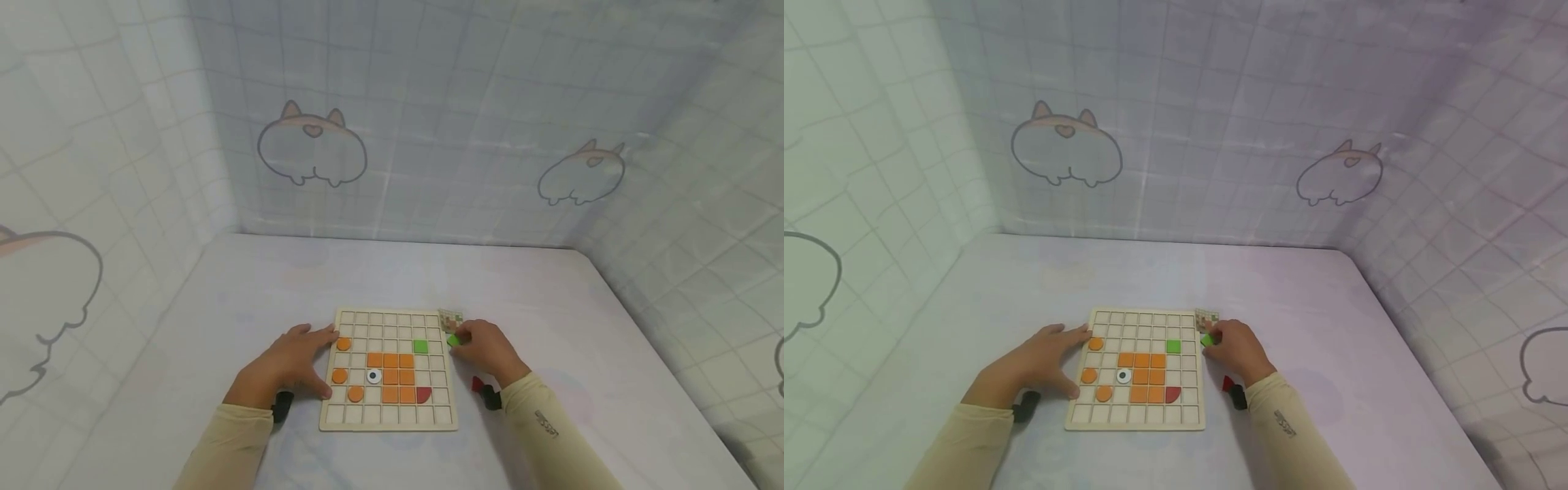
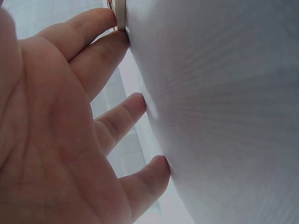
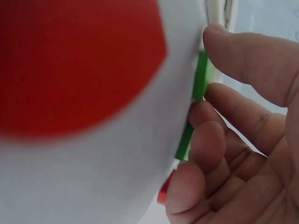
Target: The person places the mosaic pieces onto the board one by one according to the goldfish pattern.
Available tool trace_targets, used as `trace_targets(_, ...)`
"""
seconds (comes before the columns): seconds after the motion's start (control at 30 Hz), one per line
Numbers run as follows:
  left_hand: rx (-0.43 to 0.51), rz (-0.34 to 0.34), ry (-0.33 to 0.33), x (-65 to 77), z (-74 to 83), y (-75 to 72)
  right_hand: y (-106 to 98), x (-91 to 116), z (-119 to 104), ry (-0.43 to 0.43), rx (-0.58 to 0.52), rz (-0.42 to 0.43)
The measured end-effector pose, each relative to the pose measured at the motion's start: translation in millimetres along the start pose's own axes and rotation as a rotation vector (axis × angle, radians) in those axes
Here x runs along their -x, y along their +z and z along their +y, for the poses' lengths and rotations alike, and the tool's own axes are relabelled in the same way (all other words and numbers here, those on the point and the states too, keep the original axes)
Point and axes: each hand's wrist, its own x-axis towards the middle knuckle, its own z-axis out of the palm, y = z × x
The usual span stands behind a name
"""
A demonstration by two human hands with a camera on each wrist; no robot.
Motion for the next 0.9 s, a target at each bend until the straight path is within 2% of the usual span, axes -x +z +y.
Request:
trace_targets(0.33, 0.013, 0.001, -0.004, 0.2, -0.2, 0.8, -1.7, 0.5, -5.3, 0.017, 0.052, -0.013)
trace_targets(0.5, 0.003, 0.005, 0.002, 1.5, -0.1, -1.4, -5.0, 2.9, -11.1, -0.013, -0.04, -0.019)
trace_targets(0.7, 0.014, 0.006, -0.003, 2.2, -1.1, -1.6, -3.3, 2.9, -17.6, -0.084, -0.197, -0.07)
trace_targets(0.9, 0.006, 0.002, 0.01, 1.0, -1.7, 0.1, 4.6, 0.6, -16.6, -0.14, -0.187, -0.117)
